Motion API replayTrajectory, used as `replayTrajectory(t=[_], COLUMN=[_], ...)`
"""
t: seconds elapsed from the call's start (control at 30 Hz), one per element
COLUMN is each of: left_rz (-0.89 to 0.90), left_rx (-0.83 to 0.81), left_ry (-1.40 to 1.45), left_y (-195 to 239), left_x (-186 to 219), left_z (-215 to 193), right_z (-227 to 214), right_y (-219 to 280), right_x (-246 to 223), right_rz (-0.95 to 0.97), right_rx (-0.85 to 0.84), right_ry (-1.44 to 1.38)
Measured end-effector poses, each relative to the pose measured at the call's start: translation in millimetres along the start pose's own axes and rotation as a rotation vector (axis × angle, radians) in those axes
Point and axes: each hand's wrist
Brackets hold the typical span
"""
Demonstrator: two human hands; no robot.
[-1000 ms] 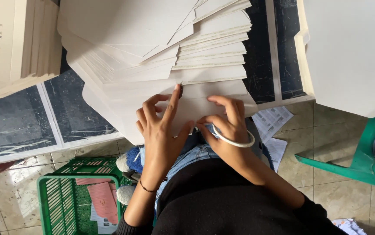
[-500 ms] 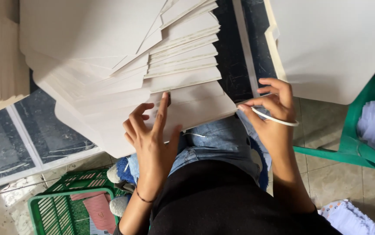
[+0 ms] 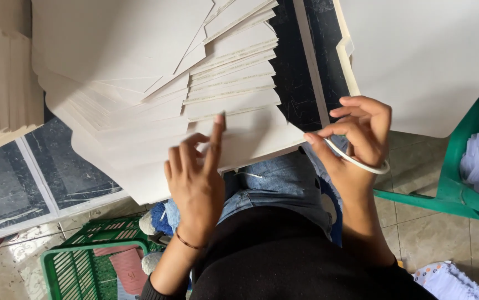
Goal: Peeling off the protective backing from adhesive strips on a stack of cardstock sheets in a print shop.
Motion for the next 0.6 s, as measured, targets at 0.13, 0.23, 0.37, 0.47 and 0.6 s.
replayTrajectory(t=[0.13, 0.23, 0.37, 0.47, 0.6], left_rz=[0.043, 0.124, 0.183, 0.269, 0.36], left_rx=[0.018, 0.074, 0.004, -0.066, -0.046], left_ry=[0.036, 0.053, 0.084, 0.102, 0.124], left_y=[-24.7, -34.7, -18.9, -4.3, -1.7], left_x=[-15.4, -26.7, -11.9, 11.4, 45.2], left_z=[-0.9, 10.2, 23.2, 38.1, 49.6], right_z=[15.9, 24.4, 25.9, 27.6, 30.1], right_y=[-3.1, 0.7, 11.3, 15.7, 19.3], right_x=[0.3, 0.4, 7.7, 8.7, 4.1], right_rz=[-0.002, 0.013, 0.039, -0.013, -0.15], right_rx=[-0.031, -0.056, -0.117, -0.135, -0.132], right_ry=[-0.029, -0.013, 0.005, 0.051, 0.212])
Point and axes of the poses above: each hand's wrist, its own y-axis away from the middle knuckle, its own z-axis out of the palm, x = y × z, and after that the axes turned 11 degrees about -z, right-handed
